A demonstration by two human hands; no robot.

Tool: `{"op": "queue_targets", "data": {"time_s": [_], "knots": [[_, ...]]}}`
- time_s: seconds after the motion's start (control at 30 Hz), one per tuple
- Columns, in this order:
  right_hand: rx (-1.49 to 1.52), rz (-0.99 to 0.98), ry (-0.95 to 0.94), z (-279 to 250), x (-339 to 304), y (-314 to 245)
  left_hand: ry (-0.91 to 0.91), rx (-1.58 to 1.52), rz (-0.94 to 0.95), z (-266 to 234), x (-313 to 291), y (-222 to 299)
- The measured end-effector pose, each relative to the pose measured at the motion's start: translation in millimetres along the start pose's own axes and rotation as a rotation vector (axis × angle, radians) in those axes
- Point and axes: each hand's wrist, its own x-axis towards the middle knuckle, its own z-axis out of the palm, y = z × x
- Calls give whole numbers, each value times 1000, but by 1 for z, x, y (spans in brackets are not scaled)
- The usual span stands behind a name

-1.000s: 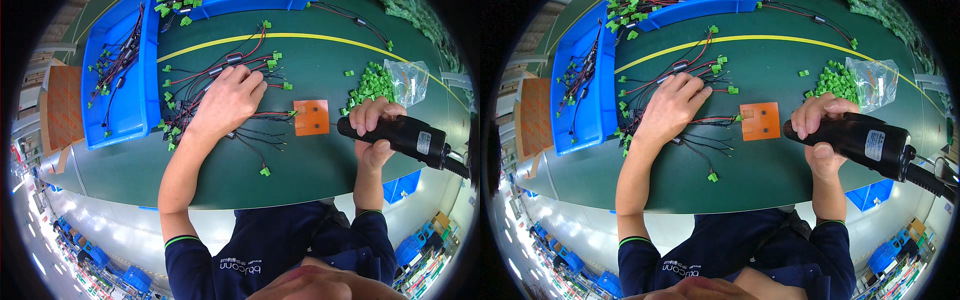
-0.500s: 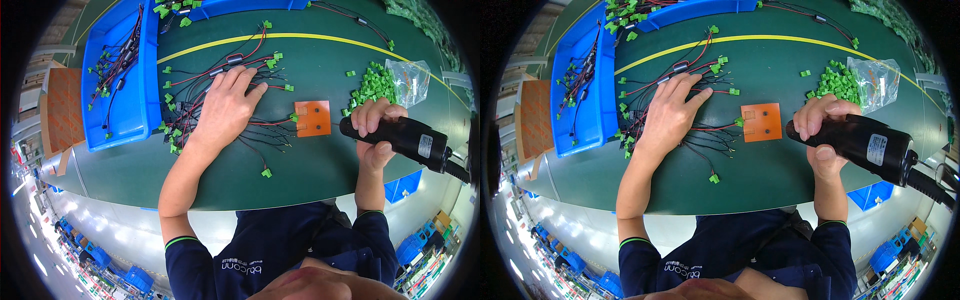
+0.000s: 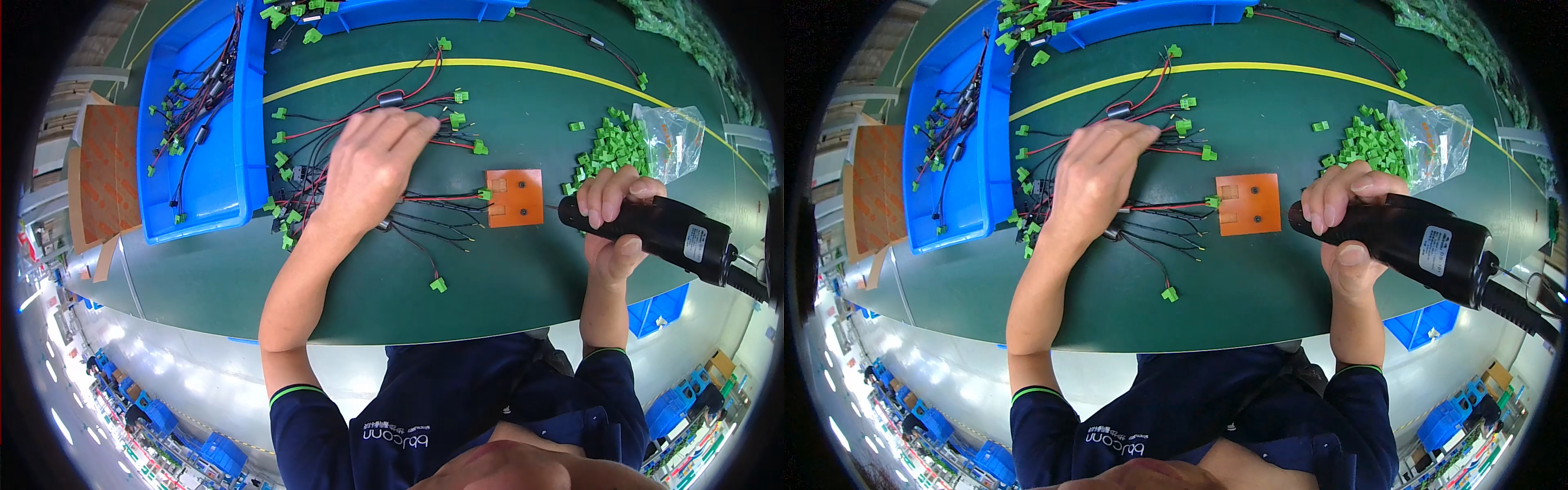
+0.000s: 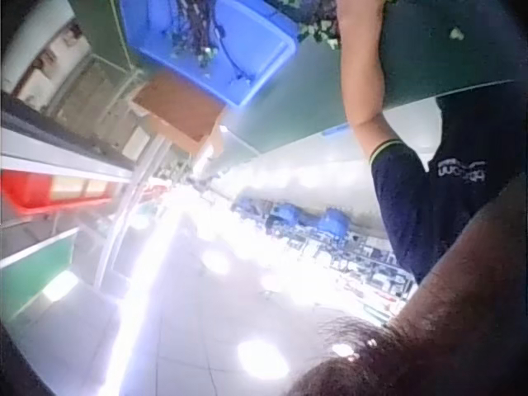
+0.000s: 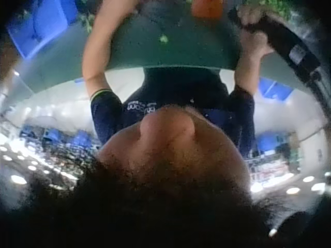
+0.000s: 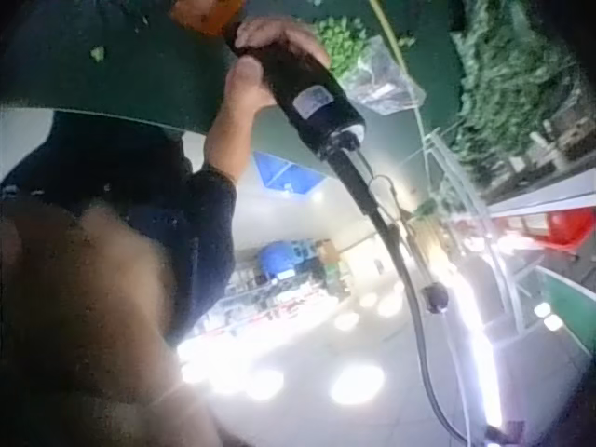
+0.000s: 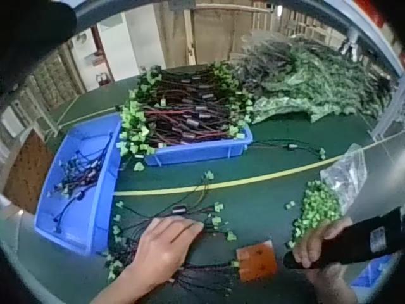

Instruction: The person assembles wire harnesses by inserting wire ends into green connectors and tightening the connector screws using an electric screwdriver.

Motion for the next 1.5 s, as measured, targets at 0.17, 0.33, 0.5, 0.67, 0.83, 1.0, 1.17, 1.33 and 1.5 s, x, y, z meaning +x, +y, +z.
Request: {"op": "queue_targets", "data": {"time_s": [0.17,0.33,0.5,0.67,0.83,1.0,1.17,1.33,1.5], "knots": [[-7,3,8,1,-1,0,90,207,-59,-3,7,-15],[-8,5,4,2,0,0,-13,116,-189,-4,6,-22],[-10,-5,1,2,0,0,-38,33,-225,-10,5,-23],[5,8,-6,2,0,0,-56,-1,-267,-10,8,-19],[42,-4,-21,2,0,1,-29,-12,-279,-3,13,-23],[52,-13,-44,2,0,1,30,-44,-282,-1,15,-22],[60,-9,-36,3,1,0,37,-46,-295,-1,14,-13],[52,-11,-30,3,1,0,43,31,-187,-4,14,-12],[53,-19,-16,4,0,0,24,125,-101,-2,11,-15]]}}
